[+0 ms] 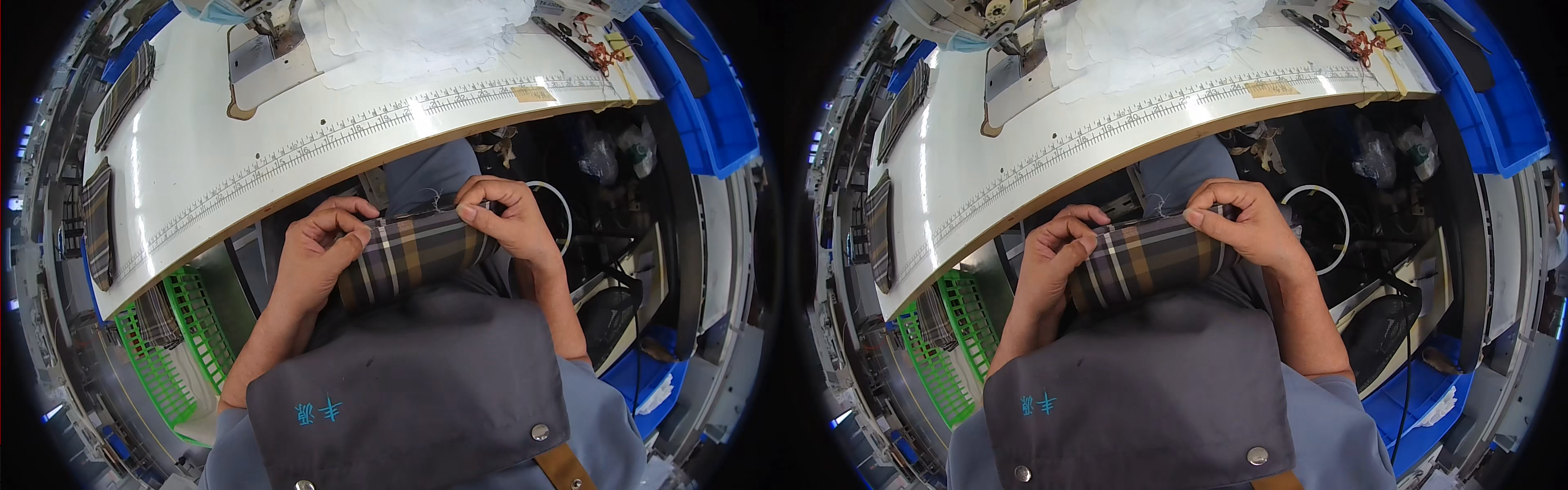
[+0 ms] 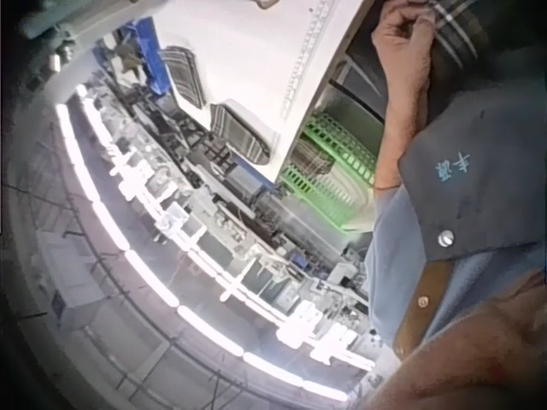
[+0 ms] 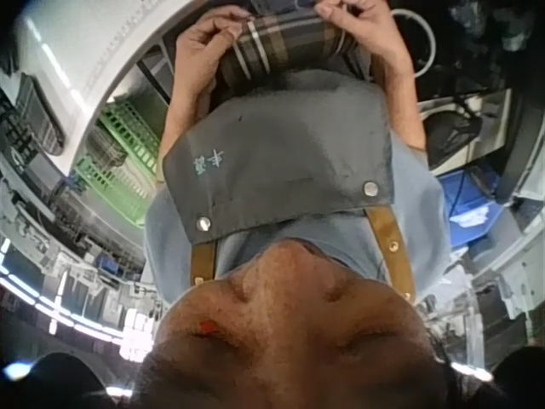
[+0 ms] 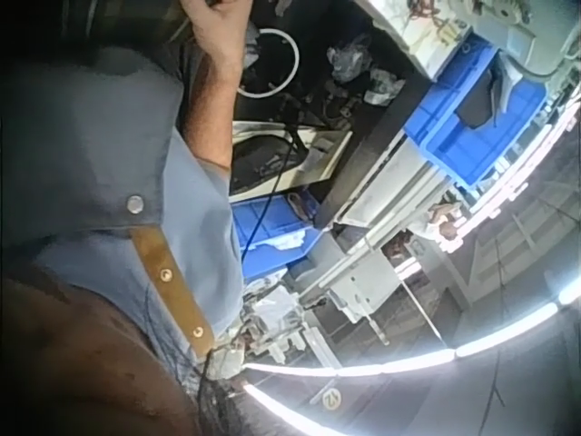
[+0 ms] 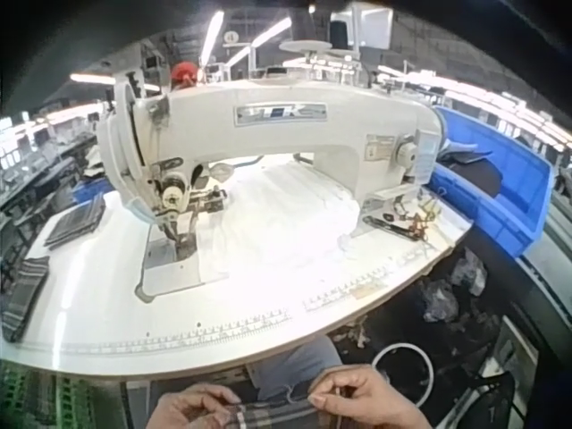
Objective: The recorder aligns plaid leather pouch components and sews them together using an industrial sewing machine.
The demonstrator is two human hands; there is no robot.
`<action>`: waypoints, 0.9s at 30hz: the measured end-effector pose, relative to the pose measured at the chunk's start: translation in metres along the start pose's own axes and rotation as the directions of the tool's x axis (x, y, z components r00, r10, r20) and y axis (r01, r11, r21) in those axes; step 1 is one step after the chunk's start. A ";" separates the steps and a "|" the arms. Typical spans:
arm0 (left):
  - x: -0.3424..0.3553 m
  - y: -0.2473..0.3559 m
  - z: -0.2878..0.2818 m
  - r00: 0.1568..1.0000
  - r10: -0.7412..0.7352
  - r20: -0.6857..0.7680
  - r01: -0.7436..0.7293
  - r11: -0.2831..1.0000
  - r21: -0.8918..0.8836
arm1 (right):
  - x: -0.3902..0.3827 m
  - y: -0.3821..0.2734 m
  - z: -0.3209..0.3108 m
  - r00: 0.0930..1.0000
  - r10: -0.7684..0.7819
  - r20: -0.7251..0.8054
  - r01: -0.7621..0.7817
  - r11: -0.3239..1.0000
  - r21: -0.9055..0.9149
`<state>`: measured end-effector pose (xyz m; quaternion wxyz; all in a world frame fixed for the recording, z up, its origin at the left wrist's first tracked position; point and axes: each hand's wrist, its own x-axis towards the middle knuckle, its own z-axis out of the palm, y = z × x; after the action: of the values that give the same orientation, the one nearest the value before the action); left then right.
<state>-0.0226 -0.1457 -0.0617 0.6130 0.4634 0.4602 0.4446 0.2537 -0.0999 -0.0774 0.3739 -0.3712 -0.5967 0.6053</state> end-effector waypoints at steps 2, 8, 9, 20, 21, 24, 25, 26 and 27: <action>0.000 -0.002 -0.002 1.000 -0.010 -0.001 0.010 0.998 -0.059 | 0.000 0.002 -0.002 1.000 0.017 0.002 -0.017 1.000 0.026; 0.000 -0.005 -0.006 0.999 -0.034 -0.001 0.033 0.993 -0.111 | -0.001 0.008 -0.003 1.000 -0.013 -0.022 0.014 0.999 0.032; -0.001 -0.006 -0.007 1.000 -0.027 0.007 0.027 0.989 -0.147 | -0.001 0.008 -0.003 1.000 -0.012 -0.024 0.013 0.999 0.030; -0.005 -0.003 0.006 0.998 0.043 -0.044 -0.042 0.999 0.028 | -0.003 0.000 0.000 0.998 0.000 -0.058 0.000 1.000 0.011; -0.005 -0.003 0.006 0.997 0.045 -0.061 -0.043 0.999 0.028 | -0.004 0.000 0.000 0.998 0.007 -0.059 -0.006 1.000 0.016; -0.006 -0.003 0.007 0.996 0.029 -0.088 -0.027 0.999 0.024 | -0.004 0.001 0.000 0.998 0.010 -0.063 -0.008 1.000 0.026; -0.006 -0.003 0.007 0.995 0.012 -0.099 -0.010 1.000 0.020 | -0.004 0.001 0.001 0.998 0.006 -0.065 -0.003 0.999 0.032; -0.006 -0.003 0.008 0.995 0.012 -0.099 -0.010 1.000 0.021 | -0.004 0.001 0.001 0.998 0.005 -0.065 -0.003 0.999 0.033; -0.005 -0.002 0.010 0.993 0.027 -0.111 -0.025 1.000 0.017 | -0.004 0.001 0.000 0.998 0.006 -0.065 -0.004 0.999 0.032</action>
<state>-0.0139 -0.1530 -0.0617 0.5769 0.4487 0.4911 0.4740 0.2552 -0.1037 -0.0782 0.3974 -0.3861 -0.5736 0.6033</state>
